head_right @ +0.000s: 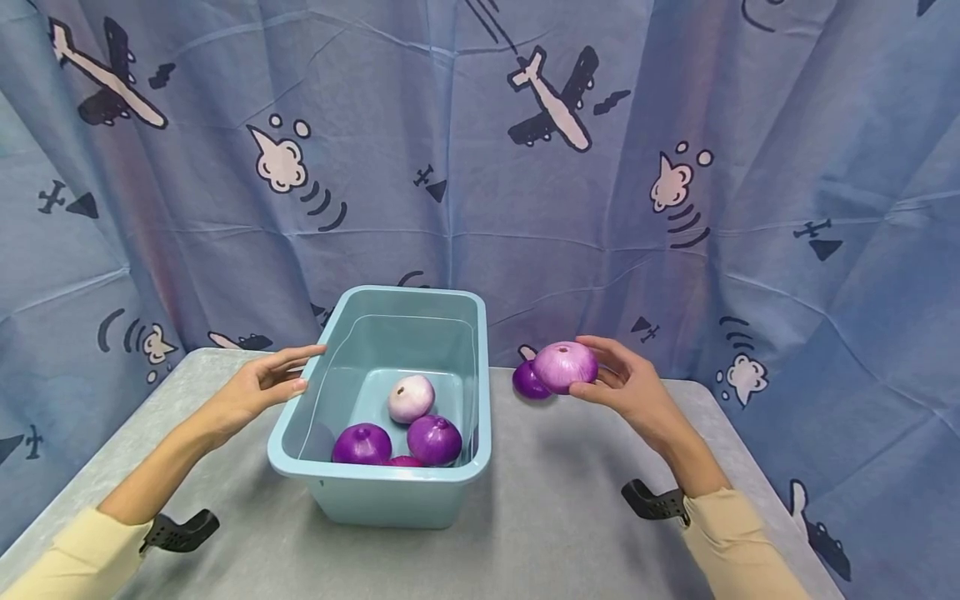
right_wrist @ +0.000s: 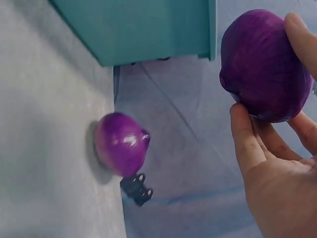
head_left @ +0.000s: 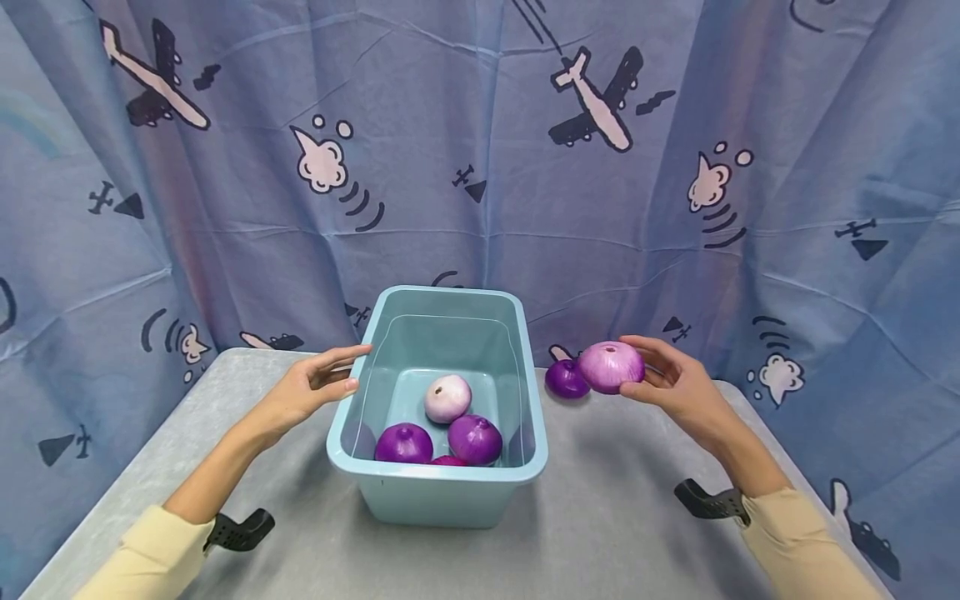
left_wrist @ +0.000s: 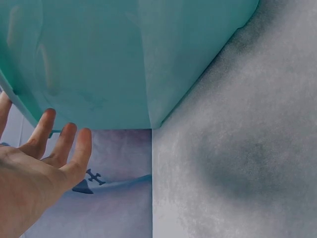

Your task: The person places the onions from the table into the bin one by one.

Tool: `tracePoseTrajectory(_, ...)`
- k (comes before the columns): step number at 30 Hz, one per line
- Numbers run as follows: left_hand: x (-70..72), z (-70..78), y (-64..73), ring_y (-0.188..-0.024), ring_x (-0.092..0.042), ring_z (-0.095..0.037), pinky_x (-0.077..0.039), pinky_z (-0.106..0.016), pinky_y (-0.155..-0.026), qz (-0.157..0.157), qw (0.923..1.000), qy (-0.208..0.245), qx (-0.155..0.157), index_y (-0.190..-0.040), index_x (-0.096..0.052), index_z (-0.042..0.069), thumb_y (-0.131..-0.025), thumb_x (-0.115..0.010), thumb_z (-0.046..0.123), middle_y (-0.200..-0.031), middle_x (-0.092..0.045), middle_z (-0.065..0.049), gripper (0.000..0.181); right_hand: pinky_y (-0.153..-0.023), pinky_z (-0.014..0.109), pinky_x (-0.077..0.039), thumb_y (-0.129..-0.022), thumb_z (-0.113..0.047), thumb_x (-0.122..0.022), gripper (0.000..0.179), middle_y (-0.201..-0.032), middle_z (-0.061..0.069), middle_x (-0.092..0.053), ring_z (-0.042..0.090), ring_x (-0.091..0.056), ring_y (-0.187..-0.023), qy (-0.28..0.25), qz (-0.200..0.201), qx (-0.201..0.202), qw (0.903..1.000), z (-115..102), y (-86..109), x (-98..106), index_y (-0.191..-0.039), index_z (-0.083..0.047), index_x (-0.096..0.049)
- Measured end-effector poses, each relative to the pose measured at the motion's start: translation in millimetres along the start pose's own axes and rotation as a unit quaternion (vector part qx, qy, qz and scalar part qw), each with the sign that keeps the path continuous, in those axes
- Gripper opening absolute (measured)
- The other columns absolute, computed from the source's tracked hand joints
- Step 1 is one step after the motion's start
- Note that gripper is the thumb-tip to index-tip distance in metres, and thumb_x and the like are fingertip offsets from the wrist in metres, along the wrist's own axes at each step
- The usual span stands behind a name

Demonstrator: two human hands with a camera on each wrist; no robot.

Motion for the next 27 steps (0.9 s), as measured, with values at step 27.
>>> tracePoseTrajectory(27, -0.1, -0.2, 1.1, -0.133, -0.049, -0.035, -0.042, -0.047, -0.105, 0.003, 1.0000, -0.003, -0.003, -0.151, -0.051, 0.013, -0.101, -0.067, 0.021, -0.147, -0.051, -0.015, 0.053, -0.102, 0.034, -0.047, -0.084, 0.012, -0.077, 0.067, -0.140, 0.018, -0.051, 0.029, -0.056, -0.124, -0.134, -0.081, 0.085, 0.9840, -59.9, -33.8, -70.5, -0.145, -0.001, -0.051)
Point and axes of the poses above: each hand's wrist, its own y-axis away from the middle knuckle, its own x-axis out of the back of the hand, z = x × y, the point moved 7 cm from there along -y, towards the middle knuckle
